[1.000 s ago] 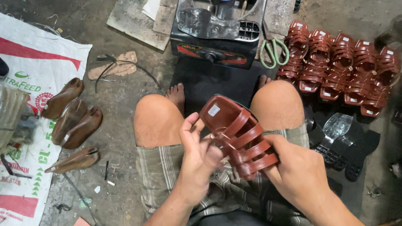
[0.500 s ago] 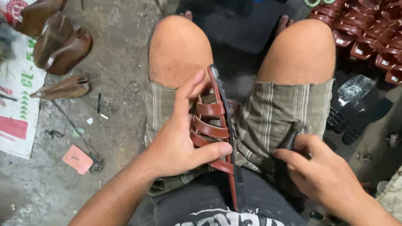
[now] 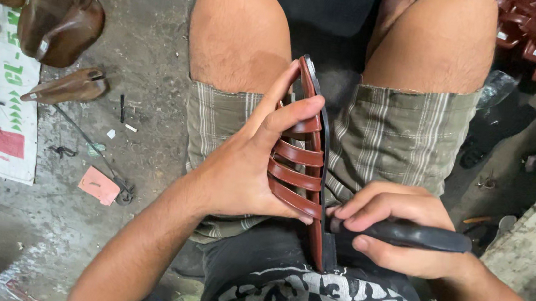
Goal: The person assembles brown sandals by attaching black soles to the upper straps. They use a gas stove to heat the sole, then press it onto the sandal upper. The person also uses scissors to trim excess material from the sole. The finished sandals are placed in a pile nearby.
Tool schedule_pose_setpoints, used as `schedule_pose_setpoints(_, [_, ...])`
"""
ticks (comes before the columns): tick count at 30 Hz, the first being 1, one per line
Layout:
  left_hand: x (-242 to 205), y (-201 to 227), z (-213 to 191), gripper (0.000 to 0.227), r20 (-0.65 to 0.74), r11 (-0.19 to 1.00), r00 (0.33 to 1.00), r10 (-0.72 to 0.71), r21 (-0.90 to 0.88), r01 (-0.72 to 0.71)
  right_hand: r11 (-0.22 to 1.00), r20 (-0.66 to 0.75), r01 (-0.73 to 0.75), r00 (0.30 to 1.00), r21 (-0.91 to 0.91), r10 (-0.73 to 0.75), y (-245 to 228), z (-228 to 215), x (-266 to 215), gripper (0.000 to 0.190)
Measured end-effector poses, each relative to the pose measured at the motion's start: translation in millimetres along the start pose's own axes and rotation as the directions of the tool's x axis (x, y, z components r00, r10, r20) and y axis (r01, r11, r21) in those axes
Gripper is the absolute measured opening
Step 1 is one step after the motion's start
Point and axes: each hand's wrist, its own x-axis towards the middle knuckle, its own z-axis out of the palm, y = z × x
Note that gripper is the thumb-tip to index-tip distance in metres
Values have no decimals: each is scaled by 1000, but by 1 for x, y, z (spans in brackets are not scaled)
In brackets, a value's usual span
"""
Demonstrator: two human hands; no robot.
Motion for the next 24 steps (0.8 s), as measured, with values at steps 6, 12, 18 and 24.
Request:
schedule_pose_setpoints(6, [-1,-1,6,128,-3,998,998,-70,-7,70,997,89,-71,994,-5,71,1,-7,11,16])
schedule_pose_setpoints(12, [1,-3,18,129,-79,998,995,-64,-22,63,992,46,-87,995,-89,91,-14,-1,19,14])
schedule_pose_setpoints(18, [-1,-3,10,121,-11,993,996,-92,-80,91,993,144,43,989,-109,-27,-17,-6,29,15])
schedule_pose_setpoints(24, [-3,-9,4,109,18,986,999,-33,-162,36,998,23,-64,998,-1,64,2,-4,24,14])
